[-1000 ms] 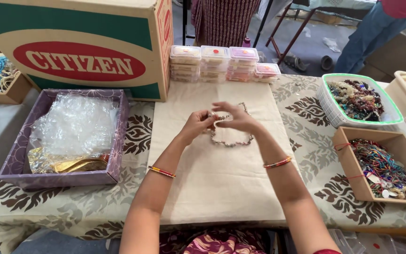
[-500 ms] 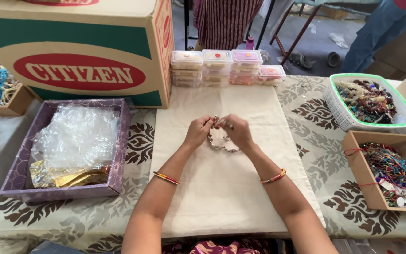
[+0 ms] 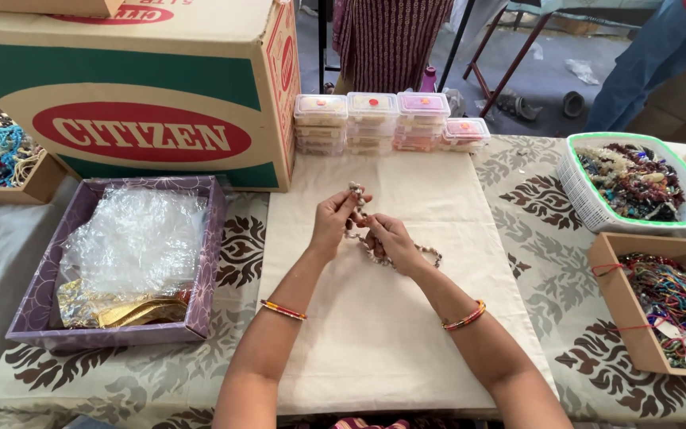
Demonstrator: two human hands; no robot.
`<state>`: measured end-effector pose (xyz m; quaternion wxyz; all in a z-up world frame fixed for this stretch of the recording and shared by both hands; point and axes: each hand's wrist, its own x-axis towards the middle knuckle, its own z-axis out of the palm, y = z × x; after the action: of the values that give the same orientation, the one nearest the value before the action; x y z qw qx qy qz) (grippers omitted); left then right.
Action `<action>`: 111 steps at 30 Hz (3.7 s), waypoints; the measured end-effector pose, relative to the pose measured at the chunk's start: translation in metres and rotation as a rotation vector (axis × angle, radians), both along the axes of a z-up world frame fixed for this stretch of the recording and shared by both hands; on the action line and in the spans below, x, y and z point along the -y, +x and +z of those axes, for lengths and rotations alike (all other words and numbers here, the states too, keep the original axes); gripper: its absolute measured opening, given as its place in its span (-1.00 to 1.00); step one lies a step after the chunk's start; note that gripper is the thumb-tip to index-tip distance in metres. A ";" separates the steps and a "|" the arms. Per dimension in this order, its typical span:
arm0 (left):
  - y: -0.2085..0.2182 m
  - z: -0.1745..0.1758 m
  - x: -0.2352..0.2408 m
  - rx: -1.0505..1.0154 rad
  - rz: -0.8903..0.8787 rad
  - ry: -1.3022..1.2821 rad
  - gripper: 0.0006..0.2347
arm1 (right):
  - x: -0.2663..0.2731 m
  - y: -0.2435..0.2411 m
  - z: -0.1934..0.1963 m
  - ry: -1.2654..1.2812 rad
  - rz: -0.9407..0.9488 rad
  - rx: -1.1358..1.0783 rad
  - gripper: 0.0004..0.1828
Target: The person sits at a table and packages jewelry items. They pick up a silver necklace, place it into a small plastic bag, and then wrap the bag in a decorative paper pouch before placing it into a small plastic container. They repeat this process with a dark beaded necklace, wrapping it in a similar pouch and placing it into a container.
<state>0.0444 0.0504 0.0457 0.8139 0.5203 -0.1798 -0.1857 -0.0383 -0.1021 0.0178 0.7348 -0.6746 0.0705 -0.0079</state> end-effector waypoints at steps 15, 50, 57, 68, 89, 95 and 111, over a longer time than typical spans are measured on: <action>-0.010 -0.019 -0.001 0.631 0.055 0.672 -0.74 | 0.037 0.000 -0.002 -0.656 -0.154 0.516 -0.63; -0.008 -0.022 -0.008 -0.012 -0.392 0.091 -0.66 | 0.031 0.011 -0.024 -0.120 -0.276 0.492 -0.81; -0.005 -0.005 -0.016 -0.098 -0.106 -0.128 -0.69 | 0.010 0.004 -0.016 -0.049 -0.085 0.028 -0.80; -0.001 -0.024 -0.009 0.466 0.074 0.683 -0.67 | 0.002 -0.008 0.007 -0.612 -0.193 0.710 -0.73; -0.029 -0.012 0.001 -0.147 -0.420 -0.144 -0.59 | 0.021 0.007 -0.025 0.652 -0.178 0.117 -0.87; -0.024 -0.029 0.005 -0.015 -0.361 -0.032 -0.59 | 0.026 0.002 -0.011 0.644 -0.120 0.075 -0.86; -0.024 -0.025 0.002 1.018 0.466 0.855 -0.77 | -0.003 -0.009 0.009 -0.387 -0.118 0.498 -0.79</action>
<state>0.0204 0.0486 0.0205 0.3715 0.8416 -0.3335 0.2059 -0.0478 -0.0991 0.0270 0.5858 -0.7738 -0.0753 -0.2289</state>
